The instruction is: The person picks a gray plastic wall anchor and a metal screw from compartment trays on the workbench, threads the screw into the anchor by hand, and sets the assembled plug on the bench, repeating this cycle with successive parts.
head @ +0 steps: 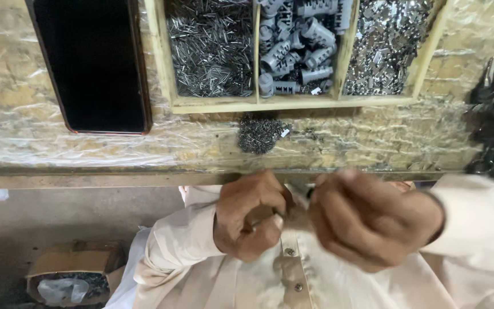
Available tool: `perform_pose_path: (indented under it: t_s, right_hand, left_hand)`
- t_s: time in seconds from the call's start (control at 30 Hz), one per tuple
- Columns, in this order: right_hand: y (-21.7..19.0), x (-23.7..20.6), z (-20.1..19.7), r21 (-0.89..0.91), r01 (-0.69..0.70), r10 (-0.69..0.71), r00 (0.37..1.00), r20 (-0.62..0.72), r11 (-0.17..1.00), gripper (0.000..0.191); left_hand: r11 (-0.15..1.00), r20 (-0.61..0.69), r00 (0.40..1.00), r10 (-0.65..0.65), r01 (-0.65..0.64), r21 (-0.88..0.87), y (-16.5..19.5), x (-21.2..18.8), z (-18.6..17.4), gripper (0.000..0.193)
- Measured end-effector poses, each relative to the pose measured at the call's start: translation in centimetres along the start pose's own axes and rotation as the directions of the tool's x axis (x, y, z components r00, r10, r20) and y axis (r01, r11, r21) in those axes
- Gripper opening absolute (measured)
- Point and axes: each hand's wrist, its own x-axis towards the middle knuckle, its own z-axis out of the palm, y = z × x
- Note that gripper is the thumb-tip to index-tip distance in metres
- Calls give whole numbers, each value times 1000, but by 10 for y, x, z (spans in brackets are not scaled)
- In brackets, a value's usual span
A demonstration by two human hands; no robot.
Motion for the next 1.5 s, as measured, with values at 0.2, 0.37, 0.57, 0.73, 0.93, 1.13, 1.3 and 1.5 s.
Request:
perform_pose_path:
  t_s: [0.2, 0.37, 0.57, 0.73, 0.93, 1.13, 1.3, 1.5]
  right_hand:
    - [-105, -34, 23, 894, -430, 866, 393, 309, -124, 39]
    - [-135, -66, 28, 875, -331, 743, 469, 478, -354, 30]
    - [-131, -68, 28, 818, -462, 712, 439, 548, -344, 21]
    - [-128, -72, 27, 740, -618, 533, 545, 647, -266, 19]
    - [-132, -76, 27, 758, -639, 533, 600, 596, -128, 39]
    - [-123, -70, 38, 852, -523, 448, 767, 460, 21, 63]
    - [-125, -71, 37, 908, -382, 651, 736, 186, 173, 51]
    - [-115, -70, 36, 760, -401, 663, 747, -52, 511, 41]
  left_hand:
    - [867, 118, 970, -213, 243, -434, 7, 3, 12, 6]
    - [977, 130, 976, -176, 189, -94, 12, 13, 11, 4]
    - [905, 80, 903, -422, 425, -24, 26, 22, 13, 5]
    - [859, 77, 855, -512, 511, 34, 39, 22, 6, 8]
    - [847, 74, 844, -531, 524, 90, 46, 18, -1, 10]
    - [841, 92, 849, -521, 493, 223, 48, 20, 1, 13]
    - [799, 125, 794, -595, 566, 204, 44, 29, 0, 12]
    - [811, 20, 884, -468, 420, 406, 42, 29, 14, 15]
